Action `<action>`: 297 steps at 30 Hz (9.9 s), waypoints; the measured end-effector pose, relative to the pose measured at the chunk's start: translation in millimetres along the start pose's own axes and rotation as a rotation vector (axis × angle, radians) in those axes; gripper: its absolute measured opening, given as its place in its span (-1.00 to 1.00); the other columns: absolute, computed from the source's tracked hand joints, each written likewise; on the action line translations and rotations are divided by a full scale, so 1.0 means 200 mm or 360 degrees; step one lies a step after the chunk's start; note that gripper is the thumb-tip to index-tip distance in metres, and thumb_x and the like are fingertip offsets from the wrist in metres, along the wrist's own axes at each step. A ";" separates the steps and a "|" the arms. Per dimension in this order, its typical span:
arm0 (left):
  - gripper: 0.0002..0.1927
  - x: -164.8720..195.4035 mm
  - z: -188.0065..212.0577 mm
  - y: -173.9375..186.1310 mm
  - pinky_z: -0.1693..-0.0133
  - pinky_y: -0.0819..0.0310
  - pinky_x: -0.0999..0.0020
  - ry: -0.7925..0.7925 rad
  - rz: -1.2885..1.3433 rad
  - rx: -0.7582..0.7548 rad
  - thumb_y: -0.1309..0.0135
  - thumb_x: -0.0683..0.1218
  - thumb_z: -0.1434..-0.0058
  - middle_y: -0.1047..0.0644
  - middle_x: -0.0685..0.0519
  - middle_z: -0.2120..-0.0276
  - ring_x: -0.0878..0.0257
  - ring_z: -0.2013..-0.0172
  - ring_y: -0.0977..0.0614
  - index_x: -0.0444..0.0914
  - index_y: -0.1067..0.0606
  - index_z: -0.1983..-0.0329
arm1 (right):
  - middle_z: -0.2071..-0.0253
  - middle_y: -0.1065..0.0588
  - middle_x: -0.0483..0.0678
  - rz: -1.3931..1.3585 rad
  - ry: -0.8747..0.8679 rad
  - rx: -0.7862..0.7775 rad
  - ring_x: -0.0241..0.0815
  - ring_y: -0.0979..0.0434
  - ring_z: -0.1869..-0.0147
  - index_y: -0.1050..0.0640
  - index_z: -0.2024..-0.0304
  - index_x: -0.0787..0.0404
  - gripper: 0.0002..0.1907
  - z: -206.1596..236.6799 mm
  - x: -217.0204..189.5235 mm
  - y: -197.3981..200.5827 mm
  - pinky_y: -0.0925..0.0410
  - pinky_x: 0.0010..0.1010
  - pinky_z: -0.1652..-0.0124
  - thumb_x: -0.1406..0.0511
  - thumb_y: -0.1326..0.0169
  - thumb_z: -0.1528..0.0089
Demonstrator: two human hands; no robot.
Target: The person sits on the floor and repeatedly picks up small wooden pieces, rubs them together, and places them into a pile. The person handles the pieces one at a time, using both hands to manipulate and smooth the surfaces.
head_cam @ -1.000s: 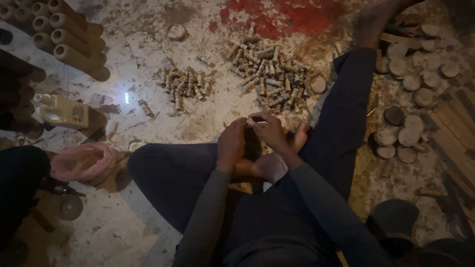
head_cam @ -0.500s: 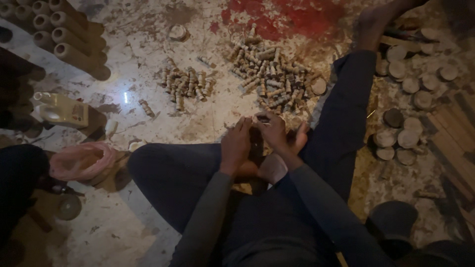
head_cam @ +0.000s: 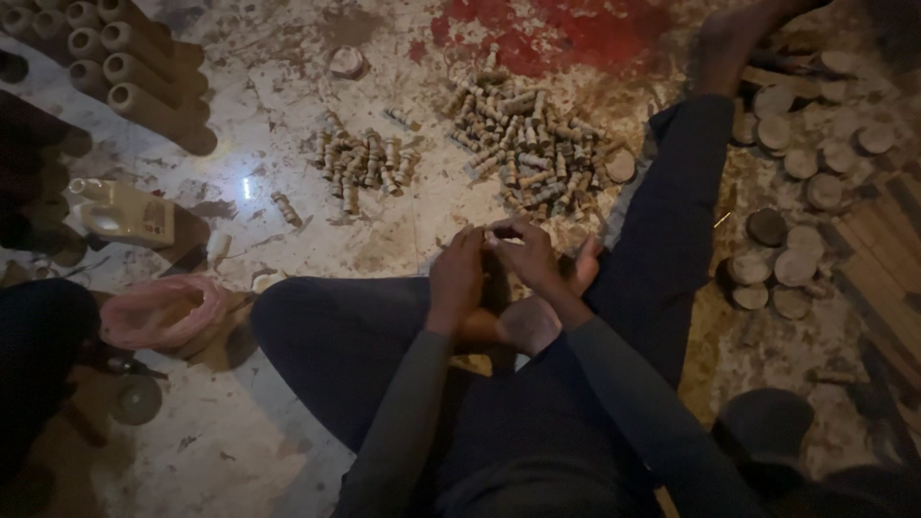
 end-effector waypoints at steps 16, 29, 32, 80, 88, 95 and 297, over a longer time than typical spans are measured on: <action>-0.70 -0.02 -0.01 -0.01 0.00 -0.56 0.11 -0.0090 0.0087 0.0056 0.07 -0.20 -0.40 -0.56 -0.19 -0.07 -0.13 -0.02 -0.63 -0.33 -0.50 -0.14 | 0.31 -0.62 -0.01 -0.0135 -0.0363 -0.0095 -0.23 -0.66 0.26 -0.62 0.07 0.32 -0.68 -0.04 0.03 0.00 -0.51 -0.37 0.25 0.17 -0.17 -0.35; -0.57 -0.04 0.00 -0.01 -0.06 -0.52 0.05 -0.0223 -0.0039 0.0033 0.14 -0.29 -0.33 -0.53 -0.24 -0.16 -0.18 -0.08 -0.59 -0.31 -0.49 -0.24 | 0.18 -0.58 -0.03 0.0126 -0.0025 -0.0089 -0.20 -0.62 0.14 -0.58 -0.04 0.27 -0.73 -0.01 0.01 0.02 -0.48 -0.36 0.15 0.25 -0.17 -0.36; -0.60 -0.03 0.01 -0.01 -0.02 -0.51 0.02 -0.0188 -0.0028 0.0043 0.11 -0.26 -0.35 -0.53 -0.25 -0.14 -0.19 -0.05 -0.59 -0.32 -0.50 -0.24 | 0.15 -0.58 0.00 0.0292 -0.0097 -0.0072 -0.19 -0.64 0.12 -0.59 -0.05 0.24 -0.72 -0.01 0.02 0.03 -0.49 -0.34 0.17 0.26 -0.17 -0.32; -0.67 0.03 0.00 0.06 -0.17 -0.37 -0.09 -0.0215 0.0016 0.0132 0.05 -0.21 -0.38 -0.53 -0.18 -0.08 -0.15 -0.10 -0.55 -0.30 -0.50 -0.18 | 0.04 -0.58 0.01 -0.0291 -0.0231 -0.0088 -0.19 -0.60 -0.02 -0.60 -0.03 0.30 -0.72 -0.03 0.03 0.01 -0.49 -0.33 0.05 0.35 -0.22 -0.27; -0.69 0.01 0.00 0.03 -0.18 -0.36 -0.11 -0.0141 -0.0031 0.0100 0.05 -0.16 -0.43 -0.54 -0.17 -0.09 -0.15 -0.08 -0.55 -0.31 -0.51 -0.18 | 0.01 -0.58 0.03 -0.0191 -0.0239 -0.0116 -0.13 -0.60 -0.08 -0.59 -0.06 0.29 -0.71 -0.02 -0.02 0.02 -0.49 -0.26 -0.02 0.36 -0.17 -0.29; -0.71 0.02 0.00 0.05 -0.17 -0.39 -0.09 -0.0115 0.0053 0.0139 0.05 -0.17 -0.42 -0.55 -0.16 -0.06 -0.14 -0.07 -0.56 -0.29 -0.54 -0.14 | 0.04 -0.60 0.04 -0.0204 -0.0167 -0.0147 -0.12 -0.62 -0.07 -0.60 -0.04 0.31 -0.73 -0.02 -0.01 0.01 -0.49 -0.26 -0.01 0.37 -0.20 -0.29; -0.59 -0.11 -0.01 -0.02 0.13 -0.53 -0.07 0.0107 0.0489 -0.0081 0.09 -0.28 -0.25 -0.62 -0.29 0.18 -0.26 0.11 -0.63 -0.18 -0.53 -0.14 | -0.50 -0.20 0.25 0.0326 0.0167 -0.0604 0.09 -0.20 -0.57 -0.05 -0.51 0.31 -0.32 0.05 0.05 -0.06 -0.13 -0.25 -0.41 0.06 0.19 -0.48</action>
Point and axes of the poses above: each hand's wrist, its own z-axis away from the middle knuckle, its own y-axis out of the back of the hand, x = y × z, the point moved 3 cm from there along -z, towards the middle knuckle
